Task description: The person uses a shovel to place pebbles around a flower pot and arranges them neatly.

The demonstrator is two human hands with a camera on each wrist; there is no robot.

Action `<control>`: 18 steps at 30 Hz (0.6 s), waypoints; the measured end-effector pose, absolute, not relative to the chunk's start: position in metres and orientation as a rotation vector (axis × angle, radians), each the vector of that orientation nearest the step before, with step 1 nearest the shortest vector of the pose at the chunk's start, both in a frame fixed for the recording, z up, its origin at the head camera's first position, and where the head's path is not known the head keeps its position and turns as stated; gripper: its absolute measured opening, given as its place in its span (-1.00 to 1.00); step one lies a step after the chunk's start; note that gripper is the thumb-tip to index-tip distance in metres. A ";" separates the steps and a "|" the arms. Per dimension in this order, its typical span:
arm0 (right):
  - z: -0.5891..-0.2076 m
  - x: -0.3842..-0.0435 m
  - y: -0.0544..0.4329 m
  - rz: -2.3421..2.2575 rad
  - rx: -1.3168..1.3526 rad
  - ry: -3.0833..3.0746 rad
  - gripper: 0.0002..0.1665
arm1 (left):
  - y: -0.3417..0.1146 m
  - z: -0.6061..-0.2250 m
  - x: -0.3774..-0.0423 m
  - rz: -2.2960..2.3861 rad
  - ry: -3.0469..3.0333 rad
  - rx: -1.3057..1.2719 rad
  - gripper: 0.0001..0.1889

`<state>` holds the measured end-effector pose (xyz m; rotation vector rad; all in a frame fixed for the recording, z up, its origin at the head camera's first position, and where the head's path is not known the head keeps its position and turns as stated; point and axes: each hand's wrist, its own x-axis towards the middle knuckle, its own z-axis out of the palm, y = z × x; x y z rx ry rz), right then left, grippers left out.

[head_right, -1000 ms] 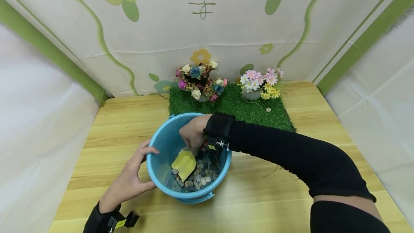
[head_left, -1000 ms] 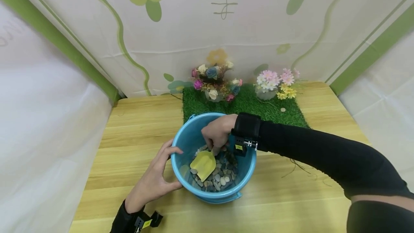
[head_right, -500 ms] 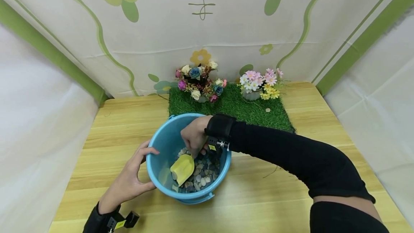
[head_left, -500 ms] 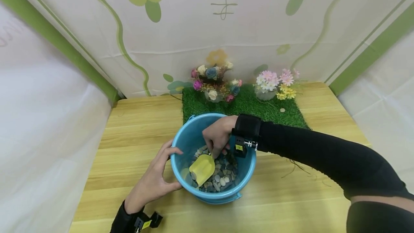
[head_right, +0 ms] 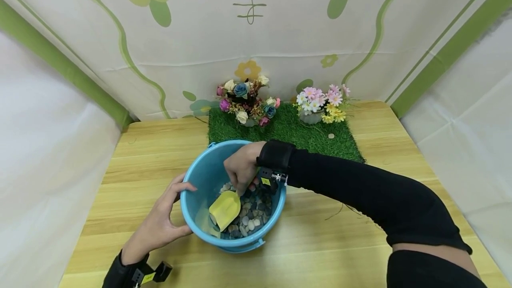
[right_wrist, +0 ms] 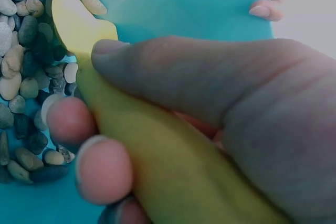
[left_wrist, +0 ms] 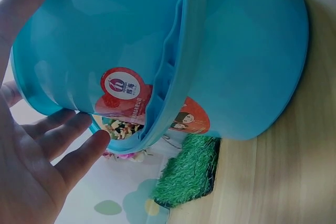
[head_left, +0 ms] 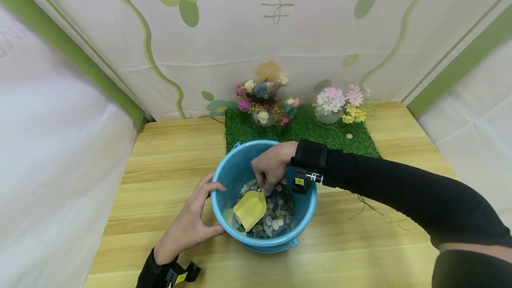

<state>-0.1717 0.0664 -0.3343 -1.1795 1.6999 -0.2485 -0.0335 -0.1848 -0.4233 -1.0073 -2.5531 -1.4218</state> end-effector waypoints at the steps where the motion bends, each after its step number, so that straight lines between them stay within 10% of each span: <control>1: -0.334 -0.172 0.067 -0.249 -1.183 1.700 -0.64 | -0.185 -0.423 -0.033 -1.421 -2.555 -1.006 -0.23; 18: -0.336 -0.165 0.065 -0.239 -1.196 1.764 -0.60 | -0.185 -0.424 -0.034 -1.442 -2.556 -1.006 -0.23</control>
